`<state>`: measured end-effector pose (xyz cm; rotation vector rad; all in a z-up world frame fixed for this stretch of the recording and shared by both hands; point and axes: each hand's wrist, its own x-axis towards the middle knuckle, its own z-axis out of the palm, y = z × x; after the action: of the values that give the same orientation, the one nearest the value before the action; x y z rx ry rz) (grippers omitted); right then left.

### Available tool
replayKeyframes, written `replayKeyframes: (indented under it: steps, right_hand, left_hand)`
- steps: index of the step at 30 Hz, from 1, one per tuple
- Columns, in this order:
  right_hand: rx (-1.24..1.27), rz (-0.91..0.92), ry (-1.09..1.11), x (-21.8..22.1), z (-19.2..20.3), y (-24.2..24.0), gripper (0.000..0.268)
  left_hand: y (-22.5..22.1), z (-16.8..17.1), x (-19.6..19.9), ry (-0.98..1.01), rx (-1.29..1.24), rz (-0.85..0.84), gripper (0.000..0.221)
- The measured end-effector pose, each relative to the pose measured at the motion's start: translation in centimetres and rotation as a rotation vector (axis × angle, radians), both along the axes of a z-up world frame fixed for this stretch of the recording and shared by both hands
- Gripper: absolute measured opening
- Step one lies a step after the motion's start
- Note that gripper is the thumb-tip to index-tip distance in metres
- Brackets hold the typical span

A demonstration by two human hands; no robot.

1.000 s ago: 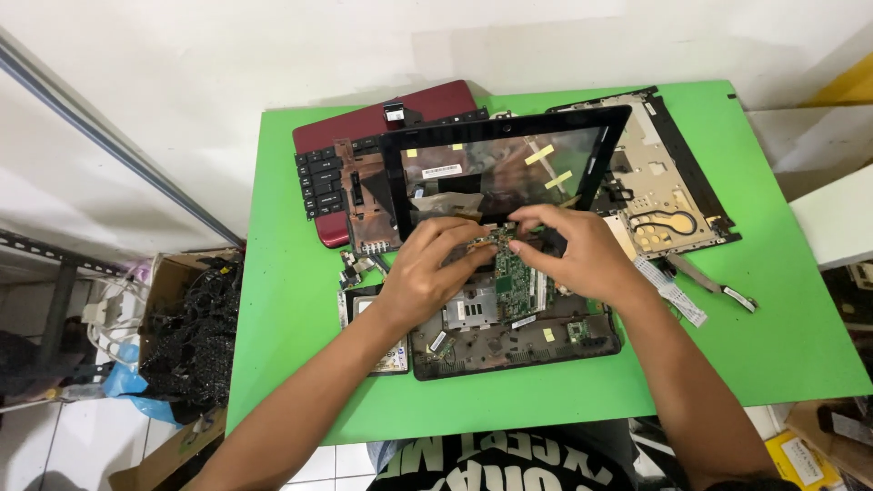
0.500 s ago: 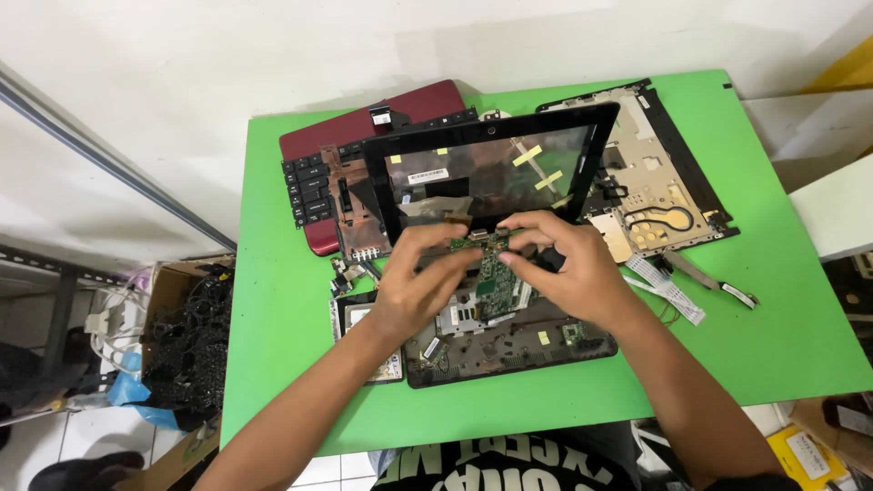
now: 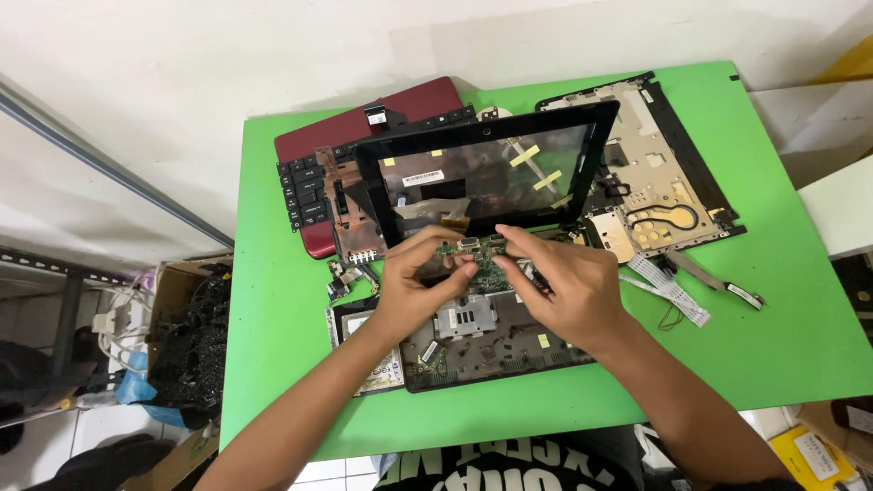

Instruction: Removing screws and lifting the motherboard from a laptop chassis during disassembly.

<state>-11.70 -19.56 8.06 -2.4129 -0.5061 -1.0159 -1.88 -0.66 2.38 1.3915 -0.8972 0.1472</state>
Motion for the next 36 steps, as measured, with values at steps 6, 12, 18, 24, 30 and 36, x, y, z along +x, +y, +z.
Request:
replayKeyframes:
  steps: [6, 12, 18, 24, 30, 36]
  right_hand:
    - [0.035, -0.004, 0.036, 0.2, -0.1, 0.1, 0.033]
    - [0.09, -0.057, 0.189, 0.1, -0.7, 0.1, 0.033]
    - [0.075, -0.089, 0.325, 0.1, -0.7, 0.2, 0.033]
    - [0.01, -0.111, 0.348, 0.5, -1.7, -0.1, 0.035]
    - [0.038, -0.123, 0.399, 0.6, -1.1, 0.2, 0.037]
    - [-0.013, -0.132, 0.354, 1.2, -2.8, 0.0, 0.021]
  left_hand:
    - [0.0, -0.9, -0.2, 0.023, 0.022, 0.037, 0.009]
    - [-0.3, -1.0, 0.0, 0.146, -0.033, 0.047, 0.039]
    - [-0.2, 0.4, 0.4, -0.363, 0.124, 0.209, 0.024]
    - [0.5, 1.3, 0.3, -0.761, 0.241, 0.338, 0.007]
    - [0.7, 2.0, 0.5, -0.877, 0.253, 0.4, 0.006]
    - [0.6, 1.7, 0.6, -0.881, 0.307, 0.399, 0.006]
